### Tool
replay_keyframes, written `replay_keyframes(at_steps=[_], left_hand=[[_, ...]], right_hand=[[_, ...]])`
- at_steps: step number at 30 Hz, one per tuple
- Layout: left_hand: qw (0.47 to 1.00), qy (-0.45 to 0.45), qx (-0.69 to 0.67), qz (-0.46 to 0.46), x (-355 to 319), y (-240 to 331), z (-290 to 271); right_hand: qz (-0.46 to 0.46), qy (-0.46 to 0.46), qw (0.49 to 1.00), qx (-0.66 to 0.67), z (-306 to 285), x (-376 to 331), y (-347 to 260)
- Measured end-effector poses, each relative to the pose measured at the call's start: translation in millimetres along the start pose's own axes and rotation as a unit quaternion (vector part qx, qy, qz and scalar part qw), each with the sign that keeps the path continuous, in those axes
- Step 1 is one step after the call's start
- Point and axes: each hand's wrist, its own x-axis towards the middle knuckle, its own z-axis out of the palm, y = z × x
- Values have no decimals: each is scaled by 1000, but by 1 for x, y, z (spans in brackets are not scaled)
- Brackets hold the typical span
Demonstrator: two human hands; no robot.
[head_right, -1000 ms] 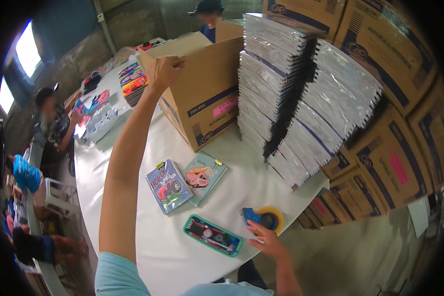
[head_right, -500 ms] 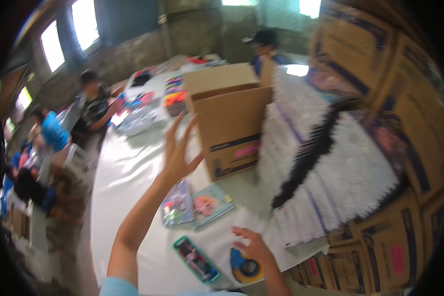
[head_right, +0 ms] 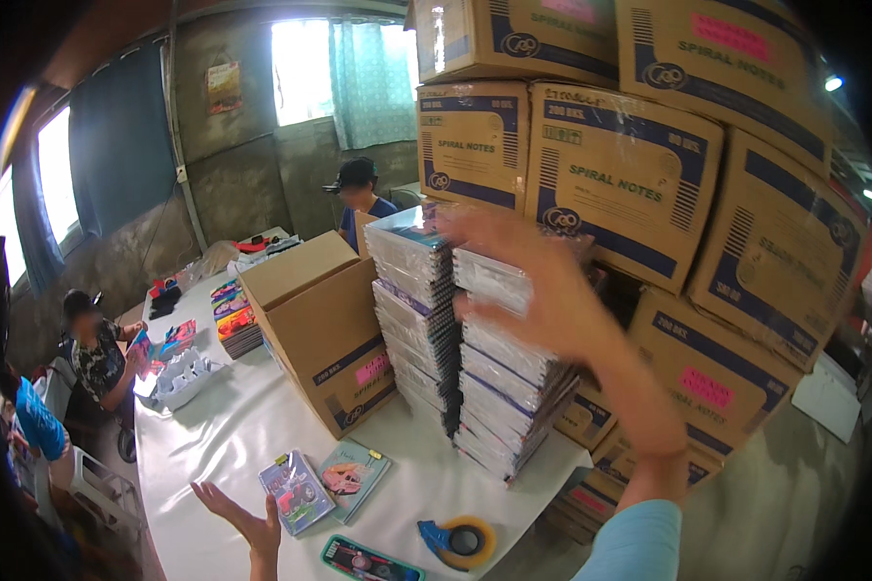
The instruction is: The person assembles a cardboard box and packs multiple stacks of spiral notebooks into it. They arrange the notebooks neatly inside, close the box flaps, and seal the box using a tape dispenser.
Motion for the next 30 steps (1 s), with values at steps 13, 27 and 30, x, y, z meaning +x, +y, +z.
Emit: replay_keyframes(at_steps=[13,27,30], left_hand=[[920,149,-193,307,233,249,8],[825,-97,-537,-149,426,475,187],[817,-74,-547,-164,450,505,216]], right_hand=[[279,222,924,138,-39,112,170],[67,304,932,184,-81,140,249],[-6,332,937,111,-115,136,261]])
